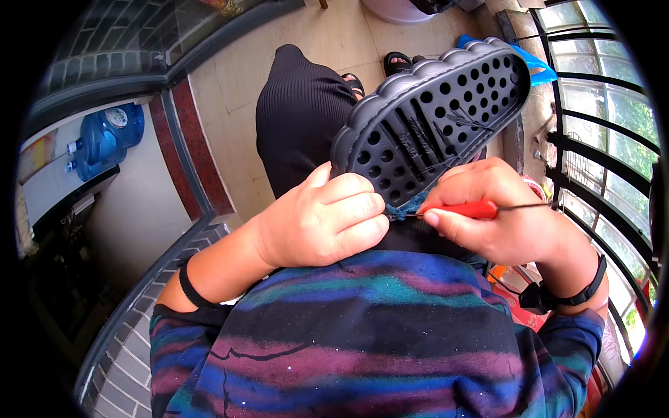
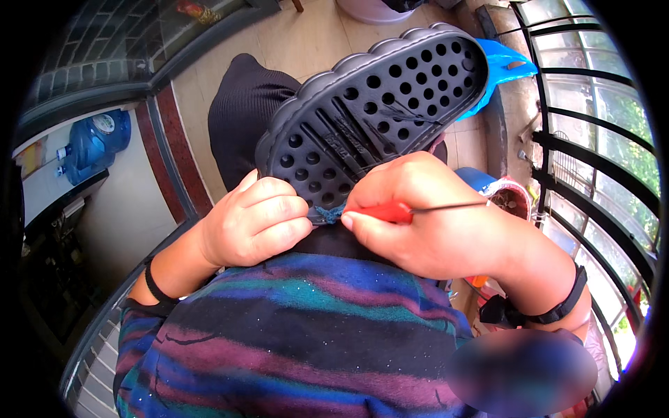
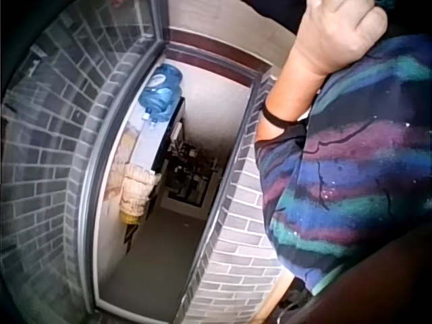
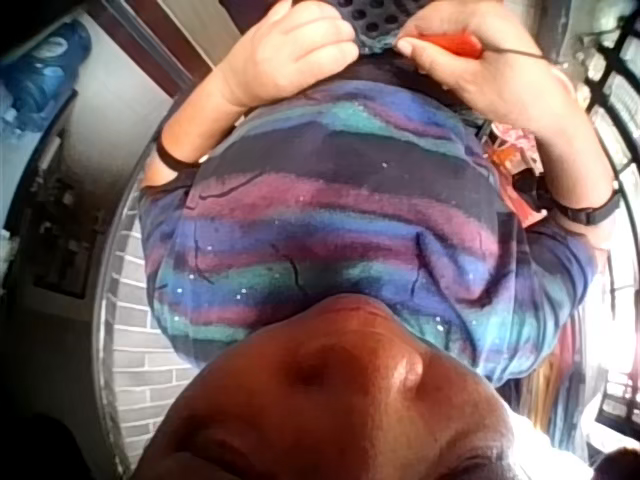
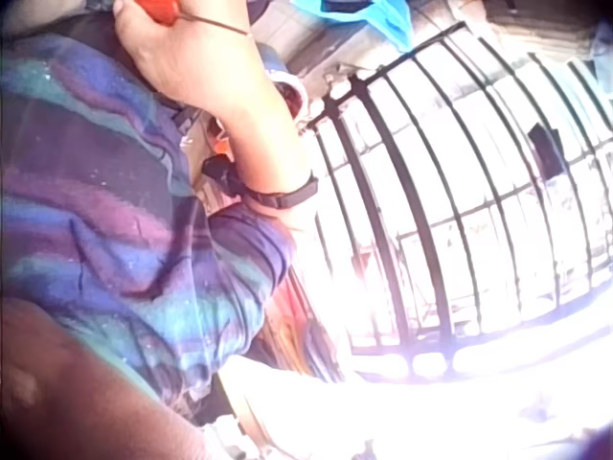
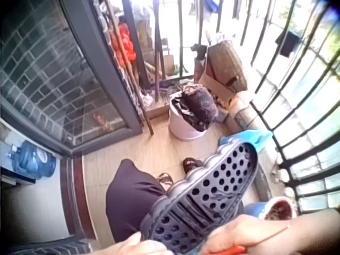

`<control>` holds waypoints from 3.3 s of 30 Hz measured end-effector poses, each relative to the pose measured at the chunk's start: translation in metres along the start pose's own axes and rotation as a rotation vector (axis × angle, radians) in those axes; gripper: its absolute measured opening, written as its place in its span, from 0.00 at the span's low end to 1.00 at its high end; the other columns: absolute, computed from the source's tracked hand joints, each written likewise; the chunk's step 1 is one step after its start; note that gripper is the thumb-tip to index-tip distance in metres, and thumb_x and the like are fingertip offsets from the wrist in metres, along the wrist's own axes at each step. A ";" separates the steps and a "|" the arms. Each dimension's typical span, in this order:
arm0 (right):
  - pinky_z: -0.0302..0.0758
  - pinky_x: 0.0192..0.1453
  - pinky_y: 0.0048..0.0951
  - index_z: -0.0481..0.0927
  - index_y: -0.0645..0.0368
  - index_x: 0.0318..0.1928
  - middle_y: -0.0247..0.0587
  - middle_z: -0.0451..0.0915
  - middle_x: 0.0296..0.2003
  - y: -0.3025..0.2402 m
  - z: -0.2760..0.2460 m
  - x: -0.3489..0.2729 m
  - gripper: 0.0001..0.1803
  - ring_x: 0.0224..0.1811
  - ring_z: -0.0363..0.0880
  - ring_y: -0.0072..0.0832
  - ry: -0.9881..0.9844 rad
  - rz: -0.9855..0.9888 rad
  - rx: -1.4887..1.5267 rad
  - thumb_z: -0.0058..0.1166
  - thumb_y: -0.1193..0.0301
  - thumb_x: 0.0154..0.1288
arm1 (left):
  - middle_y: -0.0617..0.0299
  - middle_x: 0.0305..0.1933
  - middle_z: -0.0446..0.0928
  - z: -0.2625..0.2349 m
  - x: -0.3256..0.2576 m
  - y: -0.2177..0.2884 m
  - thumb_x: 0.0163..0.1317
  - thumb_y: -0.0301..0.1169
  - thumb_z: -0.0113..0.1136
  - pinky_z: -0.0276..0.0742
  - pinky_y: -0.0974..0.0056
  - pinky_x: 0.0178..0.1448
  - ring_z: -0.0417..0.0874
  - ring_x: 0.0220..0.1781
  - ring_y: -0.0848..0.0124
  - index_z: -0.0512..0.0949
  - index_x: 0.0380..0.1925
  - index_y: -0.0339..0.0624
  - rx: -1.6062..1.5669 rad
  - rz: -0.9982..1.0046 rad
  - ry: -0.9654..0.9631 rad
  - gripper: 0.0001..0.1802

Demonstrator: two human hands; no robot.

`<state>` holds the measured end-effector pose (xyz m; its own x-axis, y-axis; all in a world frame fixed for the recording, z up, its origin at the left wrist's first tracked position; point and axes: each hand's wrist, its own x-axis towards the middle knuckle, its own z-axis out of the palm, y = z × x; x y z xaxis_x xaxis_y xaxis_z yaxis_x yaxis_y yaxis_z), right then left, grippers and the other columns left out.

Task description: The person sews a slipper sole by hand using a needle and thread, pulling the thread through the pre-cut holes of the black rubber sole.

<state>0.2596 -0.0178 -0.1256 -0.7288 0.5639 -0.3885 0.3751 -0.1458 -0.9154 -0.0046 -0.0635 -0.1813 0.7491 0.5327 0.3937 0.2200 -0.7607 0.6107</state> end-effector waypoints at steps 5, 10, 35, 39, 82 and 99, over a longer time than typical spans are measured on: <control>0.75 0.35 0.45 0.81 0.65 0.33 0.52 0.78 0.26 0.001 0.006 0.000 0.05 0.30 0.79 0.51 0.017 -0.220 -0.191 0.60 0.76 0.65 | 0.57 0.38 0.79 0.002 0.002 -0.003 0.46 0.26 0.70 0.75 0.58 0.42 0.80 0.40 0.60 0.79 0.37 0.37 -0.027 -0.029 0.028 0.16; 0.75 0.35 0.47 0.77 0.64 0.32 0.50 0.74 0.25 -0.001 0.016 -0.008 0.06 0.29 0.78 0.51 0.033 -0.276 -0.372 0.60 0.75 0.65 | 0.55 0.42 0.78 0.007 -0.001 -0.005 0.45 0.23 0.76 0.77 0.58 0.42 0.80 0.39 0.59 0.79 0.40 0.36 -0.047 -0.061 0.071 0.21; 0.74 0.27 0.29 0.84 0.66 0.39 0.35 0.75 0.28 0.020 0.023 -0.028 0.13 0.32 0.80 0.30 0.308 -0.719 -1.037 0.65 0.70 0.58 | 0.57 0.43 0.77 0.001 0.021 0.005 0.42 0.21 0.80 0.78 0.58 0.45 0.80 0.40 0.60 0.83 0.39 0.37 -0.097 -0.189 0.184 0.20; 0.74 0.31 0.29 0.84 0.67 0.42 0.39 0.79 0.32 0.020 0.023 -0.028 0.15 0.32 0.79 0.32 0.283 -0.736 -1.105 0.68 0.72 0.56 | 0.56 0.43 0.76 -0.001 0.025 0.004 0.43 0.21 0.80 0.78 0.58 0.45 0.79 0.40 0.59 0.83 0.41 0.37 -0.104 -0.185 0.183 0.22; 0.57 0.65 0.56 0.74 0.50 0.31 0.34 0.69 0.33 -0.019 0.010 0.016 0.09 0.43 0.69 0.33 0.639 -0.477 -1.524 0.57 0.62 0.51 | 0.54 0.41 0.78 -0.015 0.057 0.007 0.36 0.19 0.84 0.80 0.60 0.41 0.81 0.38 0.59 0.74 0.36 0.40 0.145 -0.046 0.450 0.29; 0.66 0.39 0.38 0.80 0.59 0.31 0.37 0.66 0.29 -0.049 0.001 -0.014 0.16 0.32 0.69 0.36 0.592 -0.628 -1.218 0.67 0.60 0.50 | 0.55 0.40 0.79 -0.038 0.056 0.013 0.38 0.19 0.83 0.80 0.59 0.41 0.82 0.37 0.59 0.73 0.36 0.40 0.306 0.015 0.418 0.28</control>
<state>0.2509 -0.0199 -0.0757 -0.7280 0.5592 0.3966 0.5499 0.8218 -0.1494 0.0166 -0.0290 -0.1254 0.4538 0.5760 0.6800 0.4310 -0.8097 0.3982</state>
